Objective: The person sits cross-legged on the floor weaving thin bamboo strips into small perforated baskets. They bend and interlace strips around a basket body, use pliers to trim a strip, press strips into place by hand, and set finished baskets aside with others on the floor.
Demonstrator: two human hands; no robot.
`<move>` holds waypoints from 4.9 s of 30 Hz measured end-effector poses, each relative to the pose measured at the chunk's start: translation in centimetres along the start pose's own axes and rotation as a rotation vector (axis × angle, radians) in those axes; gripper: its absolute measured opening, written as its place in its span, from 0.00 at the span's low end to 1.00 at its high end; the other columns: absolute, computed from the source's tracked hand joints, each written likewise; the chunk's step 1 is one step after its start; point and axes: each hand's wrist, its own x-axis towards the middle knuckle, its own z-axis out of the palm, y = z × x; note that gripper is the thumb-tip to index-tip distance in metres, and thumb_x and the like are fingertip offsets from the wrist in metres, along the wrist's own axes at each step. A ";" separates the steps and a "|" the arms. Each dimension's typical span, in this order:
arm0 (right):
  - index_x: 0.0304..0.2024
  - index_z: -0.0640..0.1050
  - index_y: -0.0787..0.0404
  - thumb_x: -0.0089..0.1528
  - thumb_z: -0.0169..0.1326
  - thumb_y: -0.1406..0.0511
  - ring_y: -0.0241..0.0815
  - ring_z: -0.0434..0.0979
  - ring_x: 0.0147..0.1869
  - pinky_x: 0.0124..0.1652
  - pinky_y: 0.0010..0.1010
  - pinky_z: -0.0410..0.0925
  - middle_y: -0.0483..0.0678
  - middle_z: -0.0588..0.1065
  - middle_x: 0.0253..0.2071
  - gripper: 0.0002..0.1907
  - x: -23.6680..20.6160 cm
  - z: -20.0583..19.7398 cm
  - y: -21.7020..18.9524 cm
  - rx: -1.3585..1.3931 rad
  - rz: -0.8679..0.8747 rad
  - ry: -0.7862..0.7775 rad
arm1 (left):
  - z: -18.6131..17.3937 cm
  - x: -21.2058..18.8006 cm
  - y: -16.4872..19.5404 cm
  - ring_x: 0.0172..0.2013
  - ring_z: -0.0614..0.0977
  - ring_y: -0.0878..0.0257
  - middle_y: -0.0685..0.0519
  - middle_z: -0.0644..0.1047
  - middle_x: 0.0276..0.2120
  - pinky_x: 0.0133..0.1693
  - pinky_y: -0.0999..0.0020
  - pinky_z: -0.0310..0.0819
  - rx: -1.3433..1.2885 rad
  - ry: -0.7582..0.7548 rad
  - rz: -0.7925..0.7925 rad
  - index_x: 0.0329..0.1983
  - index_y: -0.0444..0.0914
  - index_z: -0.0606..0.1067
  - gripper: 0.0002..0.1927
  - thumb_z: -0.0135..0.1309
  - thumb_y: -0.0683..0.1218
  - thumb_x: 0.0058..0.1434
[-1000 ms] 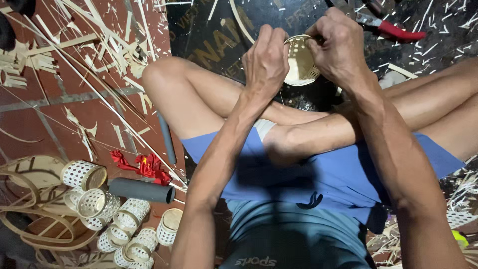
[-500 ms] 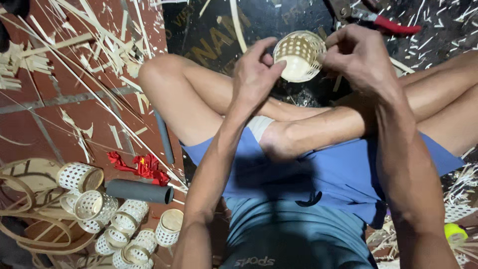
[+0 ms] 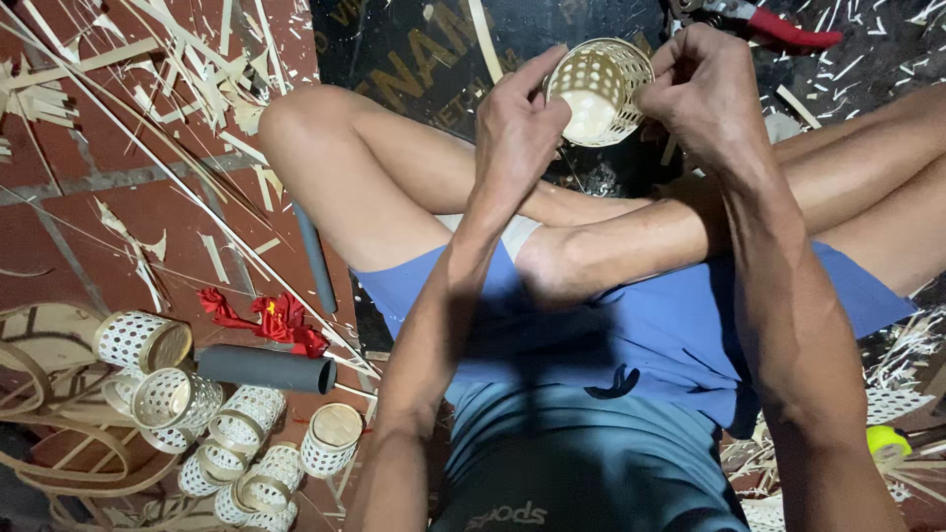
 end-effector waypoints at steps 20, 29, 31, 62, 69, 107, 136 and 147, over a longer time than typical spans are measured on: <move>0.61 0.74 0.75 0.63 0.59 0.73 0.31 0.77 0.27 0.27 0.24 0.73 0.43 0.74 0.29 0.24 -3.4 1.6 -2.5 0.270 0.196 0.003 | -1.2 -1.6 1.5 0.17 0.77 0.73 0.58 0.75 0.16 0.21 0.72 0.74 -0.150 -0.188 -0.191 0.71 0.37 0.68 0.34 0.62 0.44 0.61; 0.58 0.80 0.70 0.71 0.59 0.67 0.32 0.77 0.37 0.36 0.24 0.71 0.47 0.79 0.39 0.16 -3.3 -0.8 -1.7 0.046 0.042 0.074 | -2.8 -1.7 2.5 0.15 0.75 0.73 0.59 0.73 0.17 0.16 0.74 0.69 -0.118 -0.204 -0.304 0.69 0.37 0.69 0.32 0.62 0.46 0.61; 0.59 0.79 0.72 0.72 0.58 0.68 0.33 0.78 0.46 0.43 0.24 0.72 0.49 0.80 0.46 0.16 -2.7 -1.5 -1.3 -0.024 -0.154 0.120 | -3.8 -1.6 2.1 0.19 0.73 0.74 0.59 0.73 0.21 0.20 0.76 0.68 -0.214 -0.197 -0.188 0.68 0.33 0.70 0.30 0.63 0.44 0.63; 0.42 0.83 0.64 0.66 0.65 0.71 0.51 0.79 0.41 0.40 0.39 0.71 0.53 0.75 0.36 0.03 0.2 1.7 0.5 -0.563 -0.611 0.312 | 0.7 -0.3 1.6 0.39 0.84 0.45 0.45 0.82 0.38 0.44 0.52 0.77 0.464 0.111 0.171 0.41 0.38 0.80 0.09 0.52 0.42 0.59; 0.53 0.83 0.66 0.73 0.60 0.66 0.41 0.78 0.38 0.38 0.29 0.71 0.52 0.80 0.41 0.10 -0.2 -2.6 -2.7 -0.111 -0.347 0.277 | -8.2 -2.7 7.6 0.34 0.81 0.58 0.48 0.80 0.35 0.38 0.65 0.77 0.193 -0.054 0.175 0.59 0.34 0.74 0.21 0.58 0.50 0.67; 0.43 0.75 0.48 0.66 0.50 0.54 0.34 0.77 0.27 0.25 0.25 0.71 0.44 0.74 0.32 0.09 -4.9 -9.3 -1.1 1.153 -0.393 -0.236 | -9.9 0.1 9.8 0.39 0.80 0.55 0.47 0.77 0.36 0.40 0.62 0.77 -1.260 -0.732 0.304 0.47 0.38 0.83 0.11 0.61 0.48 0.67; 0.42 0.80 0.66 0.55 0.57 0.68 0.48 0.76 0.44 0.42 0.39 0.70 0.51 0.77 0.49 0.12 -3.6 -2.4 -4.0 -0.694 -0.820 -0.294 | -5.2 1.1 4.2 0.45 0.75 0.57 0.53 0.74 0.37 0.52 0.54 0.67 0.558 -0.496 1.045 0.47 0.38 0.77 0.12 0.55 0.44 0.60; 0.42 0.80 0.67 0.55 0.55 0.69 0.49 0.76 0.46 0.44 0.38 0.70 0.51 0.77 0.47 0.13 -3.3 -2.6 -4.0 -0.704 -0.846 -0.303 | -2.7 0.4 5.7 0.42 0.76 0.48 0.48 0.77 0.31 0.44 0.54 0.69 0.602 -0.490 0.683 0.34 0.37 0.78 0.06 0.53 0.40 0.54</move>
